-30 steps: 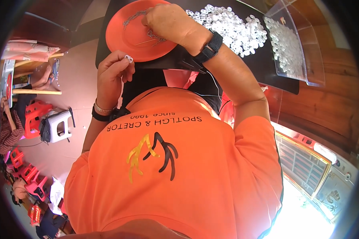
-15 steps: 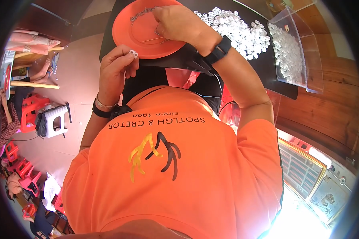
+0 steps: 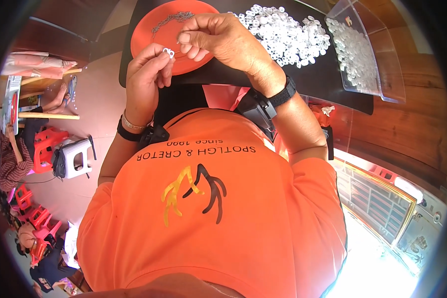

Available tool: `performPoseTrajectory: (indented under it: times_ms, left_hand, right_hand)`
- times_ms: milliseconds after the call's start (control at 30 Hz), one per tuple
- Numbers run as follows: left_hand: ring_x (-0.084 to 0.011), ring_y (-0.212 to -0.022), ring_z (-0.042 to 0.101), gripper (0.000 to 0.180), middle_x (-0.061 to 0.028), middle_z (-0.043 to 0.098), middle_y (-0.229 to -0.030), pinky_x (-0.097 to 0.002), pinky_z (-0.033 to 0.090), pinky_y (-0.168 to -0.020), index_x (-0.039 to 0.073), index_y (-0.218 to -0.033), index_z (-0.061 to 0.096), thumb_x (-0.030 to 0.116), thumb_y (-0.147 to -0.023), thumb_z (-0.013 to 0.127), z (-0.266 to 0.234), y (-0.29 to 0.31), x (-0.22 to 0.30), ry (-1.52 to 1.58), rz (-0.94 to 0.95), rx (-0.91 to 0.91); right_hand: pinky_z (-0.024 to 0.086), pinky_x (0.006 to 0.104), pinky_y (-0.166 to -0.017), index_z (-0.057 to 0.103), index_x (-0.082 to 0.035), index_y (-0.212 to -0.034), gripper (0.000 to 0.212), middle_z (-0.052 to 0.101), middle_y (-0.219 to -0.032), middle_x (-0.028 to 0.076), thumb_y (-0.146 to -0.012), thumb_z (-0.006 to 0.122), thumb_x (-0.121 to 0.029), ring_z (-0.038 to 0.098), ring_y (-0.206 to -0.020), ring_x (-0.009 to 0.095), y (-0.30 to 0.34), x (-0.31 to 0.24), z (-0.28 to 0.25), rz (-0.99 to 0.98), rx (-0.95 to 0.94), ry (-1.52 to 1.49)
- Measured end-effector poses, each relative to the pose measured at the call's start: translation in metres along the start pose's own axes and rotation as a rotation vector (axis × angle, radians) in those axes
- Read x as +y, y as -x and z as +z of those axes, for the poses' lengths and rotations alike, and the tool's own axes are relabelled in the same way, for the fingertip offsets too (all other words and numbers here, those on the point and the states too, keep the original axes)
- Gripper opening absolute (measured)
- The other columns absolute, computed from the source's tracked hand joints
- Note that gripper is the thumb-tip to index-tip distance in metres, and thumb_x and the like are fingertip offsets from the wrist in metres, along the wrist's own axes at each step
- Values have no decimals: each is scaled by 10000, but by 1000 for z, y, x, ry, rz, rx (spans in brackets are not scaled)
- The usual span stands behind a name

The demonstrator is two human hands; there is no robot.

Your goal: The recorder is manually assembling small white plastic components by inserting metal pins into them at a workspace.

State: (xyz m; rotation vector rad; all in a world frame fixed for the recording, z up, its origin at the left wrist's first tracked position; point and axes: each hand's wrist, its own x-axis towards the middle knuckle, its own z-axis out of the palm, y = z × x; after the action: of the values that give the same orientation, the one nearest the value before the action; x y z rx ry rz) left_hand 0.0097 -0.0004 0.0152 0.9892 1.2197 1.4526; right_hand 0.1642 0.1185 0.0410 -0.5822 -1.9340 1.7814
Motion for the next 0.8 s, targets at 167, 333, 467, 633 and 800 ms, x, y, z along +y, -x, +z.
performPoseTrajectory:
  times_ms: [167,333,467,633,800]
  left_hand:
    - [-46,-497,369,177,23,449,-569,-200,280,-474,24,-762,542,150,-885,519,6,1,1,-2,61,6]
    - [-47,-506,384,184,22,465,-588,-198,283,-479,33,-771,542,168,-888,499,8,2,2,-59,73,-8]
    - [-48,-509,402,204,21,479,-589,-194,276,-480,42,-769,542,189,-896,478,10,3,3,-103,51,-9]
    - [-41,-507,383,188,28,452,-573,-196,274,-477,42,-748,528,158,-893,495,11,4,1,-140,56,-8]
    - [-38,-500,363,184,32,426,-566,-199,268,-465,44,-729,509,134,-889,503,8,3,-7,-215,127,-30]
  right_hand:
    - [483,203,-639,641,-19,-942,161,630,-785,16,-928,583,-169,562,-685,66,5,0,6,-26,-18,3]
    - [467,205,-627,627,-17,-898,163,580,-730,-3,-930,578,-169,535,-678,62,7,4,8,-27,-30,25]
    - [468,213,-632,624,-14,-899,142,575,-731,-2,-925,575,-145,536,-683,66,8,4,7,-31,-37,77]
    - [469,268,-618,625,-22,-865,96,610,-716,37,-874,593,-112,562,-643,114,9,7,9,-128,25,312]
    - [464,305,-575,619,-38,-814,84,613,-675,89,-837,594,-116,592,-597,211,12,2,18,-190,85,531]
